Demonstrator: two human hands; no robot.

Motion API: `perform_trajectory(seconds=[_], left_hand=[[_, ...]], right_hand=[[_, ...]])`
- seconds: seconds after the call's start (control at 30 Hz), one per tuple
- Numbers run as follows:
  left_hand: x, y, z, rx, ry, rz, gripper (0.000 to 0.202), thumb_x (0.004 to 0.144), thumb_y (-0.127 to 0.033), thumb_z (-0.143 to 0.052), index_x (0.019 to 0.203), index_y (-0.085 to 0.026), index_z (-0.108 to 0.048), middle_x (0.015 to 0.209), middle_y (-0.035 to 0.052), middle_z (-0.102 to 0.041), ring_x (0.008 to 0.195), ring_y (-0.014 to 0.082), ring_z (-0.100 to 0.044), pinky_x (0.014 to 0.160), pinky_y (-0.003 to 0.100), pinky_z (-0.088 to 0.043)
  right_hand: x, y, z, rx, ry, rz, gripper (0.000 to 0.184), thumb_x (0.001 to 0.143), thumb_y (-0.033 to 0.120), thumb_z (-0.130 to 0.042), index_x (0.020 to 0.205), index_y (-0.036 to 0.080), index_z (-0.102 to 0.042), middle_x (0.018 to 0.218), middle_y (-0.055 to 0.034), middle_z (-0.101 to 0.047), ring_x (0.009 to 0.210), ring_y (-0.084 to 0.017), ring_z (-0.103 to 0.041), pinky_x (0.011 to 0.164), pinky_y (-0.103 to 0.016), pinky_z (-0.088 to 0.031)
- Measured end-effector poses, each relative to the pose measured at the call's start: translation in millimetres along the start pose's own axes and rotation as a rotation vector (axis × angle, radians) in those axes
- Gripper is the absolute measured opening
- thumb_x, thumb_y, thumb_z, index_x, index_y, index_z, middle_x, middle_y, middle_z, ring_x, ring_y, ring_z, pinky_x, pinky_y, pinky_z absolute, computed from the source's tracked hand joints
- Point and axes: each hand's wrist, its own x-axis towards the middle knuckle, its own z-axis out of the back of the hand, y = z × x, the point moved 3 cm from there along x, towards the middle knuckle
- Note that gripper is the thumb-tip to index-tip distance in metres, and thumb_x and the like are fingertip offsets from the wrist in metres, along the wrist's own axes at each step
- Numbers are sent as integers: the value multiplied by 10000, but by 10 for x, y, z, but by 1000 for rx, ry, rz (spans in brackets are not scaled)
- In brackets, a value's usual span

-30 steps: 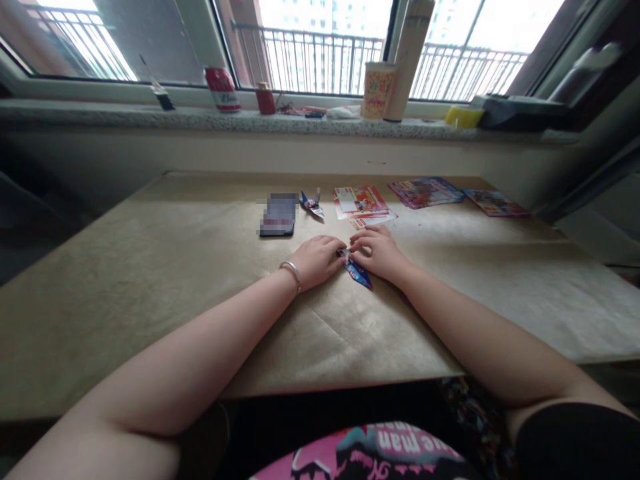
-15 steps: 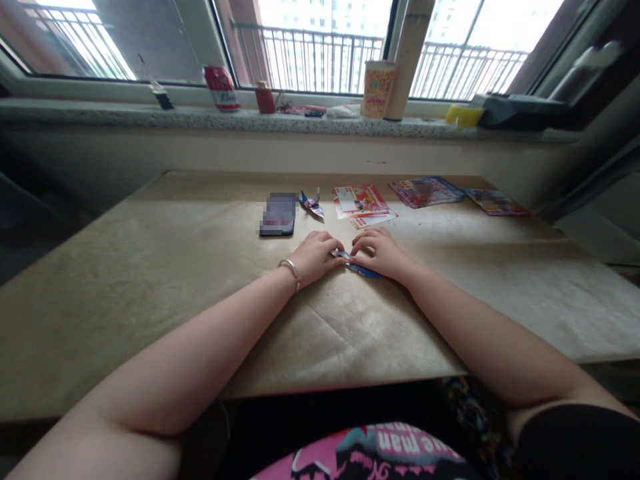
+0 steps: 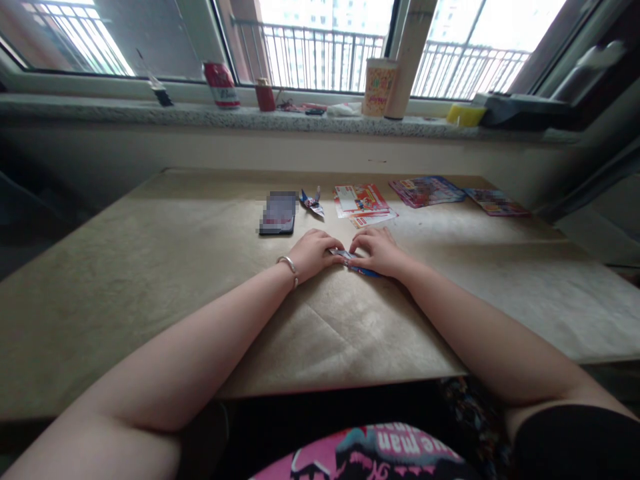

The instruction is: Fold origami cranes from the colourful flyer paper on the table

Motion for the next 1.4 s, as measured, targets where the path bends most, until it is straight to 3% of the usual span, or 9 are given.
perform_trajectory(seconds=[0.2,0.33,0.43,0.6,0.67,0.87,1.17,1.4], left_hand=[[-12,-20,12,-10,24,11,274,835,-419,-679,1001,-206,-726,972,77,-669,1005,243,-571,963,390,-425],[-29,-29,17,-11,20,9,278,839,-430,-669,1003,-212,-721,990,76,-657,1014,247,-556,971,397,-420],[-40,-31,14,-17,15,10,286,842,-447,-662,1000,-215,-718,998,76,-647,1018,247,-548,971,398,-420],[-46,-33,4,-18,16,11,300,852,-445,-649,1029,-211,-715,1010,81,-637,1025,252,-535,973,408,-417],[-49,-32,-6,-13,23,11,310,867,-446,-628,1059,-218,-714,1025,85,-630,1038,260,-526,974,415,-416],[-63,-17,-25,-23,12,18,279,859,-421,-640,1036,-216,-705,1046,88,-611,1048,266,-522,967,421,-426],[-75,-68,20,-108,-30,1,194,835,-327,-656,963,-188,-614,948,54,-645,978,238,-563,915,400,-463],[-86,-80,39,-218,-89,-22,183,800,-236,-646,968,-190,-590,964,41,-596,905,191,-585,835,339,-508]], right_hand=[[12,-25,-9,-46,24,27,296,745,502,-734,904,253,-707,1147,-74,-601,1192,-295,-486,1074,-529,-279],[49,-131,-54,68,0,50,171,815,411,-675,858,253,-723,1124,-53,-636,1144,-249,-530,1042,-447,-349],[62,-147,-60,100,-29,31,107,811,342,-675,803,249,-725,1100,-47,-660,1123,-246,-553,1045,-459,-355],[8,-54,-30,-28,-58,-9,91,793,330,-698,847,257,-707,1137,-53,-650,1175,-303,-521,1104,-631,-186],[-12,-37,-29,-78,-66,6,111,801,340,-693,869,252,-699,1149,-67,-642,1194,-317,-503,1104,-643,-170],[14,-129,-87,37,-92,53,101,837,319,-642,858,235,-693,1104,-73,-639,1103,-253,-555,1014,-460,-394],[30,-90,-23,217,-88,138,163,852,294,-620,763,196,-714,970,-72,-716,950,-207,-632,937,-382,-434],[-13,4,26,258,-52,140,169,857,330,-620,847,209,-737,863,-38,-718,860,-183,-635,857,-334,-447]])
